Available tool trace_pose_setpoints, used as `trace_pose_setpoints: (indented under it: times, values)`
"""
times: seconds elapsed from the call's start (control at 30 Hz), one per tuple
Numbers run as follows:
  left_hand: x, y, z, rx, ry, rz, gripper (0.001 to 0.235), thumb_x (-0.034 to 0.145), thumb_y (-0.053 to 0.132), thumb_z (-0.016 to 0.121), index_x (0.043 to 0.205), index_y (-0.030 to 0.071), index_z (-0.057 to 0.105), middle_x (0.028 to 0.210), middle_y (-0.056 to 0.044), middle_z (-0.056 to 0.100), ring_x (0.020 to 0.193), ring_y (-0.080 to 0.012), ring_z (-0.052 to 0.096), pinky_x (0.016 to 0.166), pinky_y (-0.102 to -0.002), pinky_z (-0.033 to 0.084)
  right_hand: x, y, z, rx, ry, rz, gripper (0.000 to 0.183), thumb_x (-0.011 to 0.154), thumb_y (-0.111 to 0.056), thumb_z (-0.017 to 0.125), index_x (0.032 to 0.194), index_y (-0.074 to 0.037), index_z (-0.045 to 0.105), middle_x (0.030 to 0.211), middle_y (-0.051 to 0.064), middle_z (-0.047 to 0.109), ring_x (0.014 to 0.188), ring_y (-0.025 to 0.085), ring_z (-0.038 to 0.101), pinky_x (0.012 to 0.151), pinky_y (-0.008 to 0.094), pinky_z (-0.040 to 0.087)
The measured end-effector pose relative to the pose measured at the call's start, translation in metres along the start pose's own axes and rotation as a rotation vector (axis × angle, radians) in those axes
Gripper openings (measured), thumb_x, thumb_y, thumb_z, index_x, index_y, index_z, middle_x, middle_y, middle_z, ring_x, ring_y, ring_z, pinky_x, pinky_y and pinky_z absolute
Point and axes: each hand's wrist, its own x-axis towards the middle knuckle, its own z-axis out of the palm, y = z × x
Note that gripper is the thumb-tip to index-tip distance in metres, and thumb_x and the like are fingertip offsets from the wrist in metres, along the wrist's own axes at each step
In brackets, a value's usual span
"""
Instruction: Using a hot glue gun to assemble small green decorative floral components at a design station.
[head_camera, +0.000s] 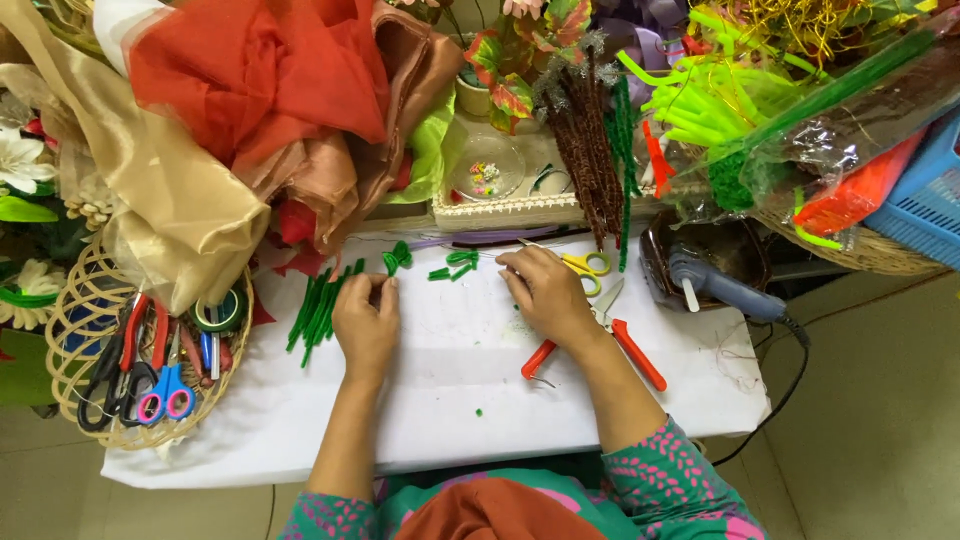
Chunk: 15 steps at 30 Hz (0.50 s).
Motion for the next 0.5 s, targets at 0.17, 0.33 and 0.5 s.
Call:
trace_pose_setpoints:
  times: [0.17,0.33,0.5]
  values:
    - [0.010,0.003,0.002,0.113,0.004,-0.003,0.010,0.081,0.009,0.073,0.082,0.006,0.064,0.071,-0.011,0.059,0.068,-0.0319,0.060,0.063,-0.041,0.050,0.002,-0.007,-0.003,0.020,-0.059,0.044,0.015,0.091,-0.011,0.060,0.103,-0.010,0.069,0.081,0.008,0.063,0.079,0.027,0.066,0.072,0.036,0.053]
    - [0.011,0.002,0.006,0.134,-0.012,-0.068,0.016,0.078,0.016,0.077,0.080,0.008,0.064,0.071,-0.008,0.059,0.068,-0.0302,0.061,0.064,-0.040,0.050,0.002,-0.002,0.001,-0.022,-0.066,0.058,0.014,0.091,-0.013,0.060,0.102,-0.011,0.068,0.081,0.007,0.062,0.081,0.027,0.065,0.072,0.036,0.053]
    - [0.007,0.002,0.005,0.163,0.080,0.036,0.012,0.086,0.018,0.071,0.087,0.012,0.061,0.074,-0.004,0.056,0.070,-0.0249,0.061,0.070,-0.037,0.051,0.000,-0.003,0.007,-0.075,-0.190,0.093,0.015,0.090,-0.016,0.061,0.102,-0.011,0.068,0.086,0.009,0.063,0.084,0.030,0.065,0.074,0.040,0.053]
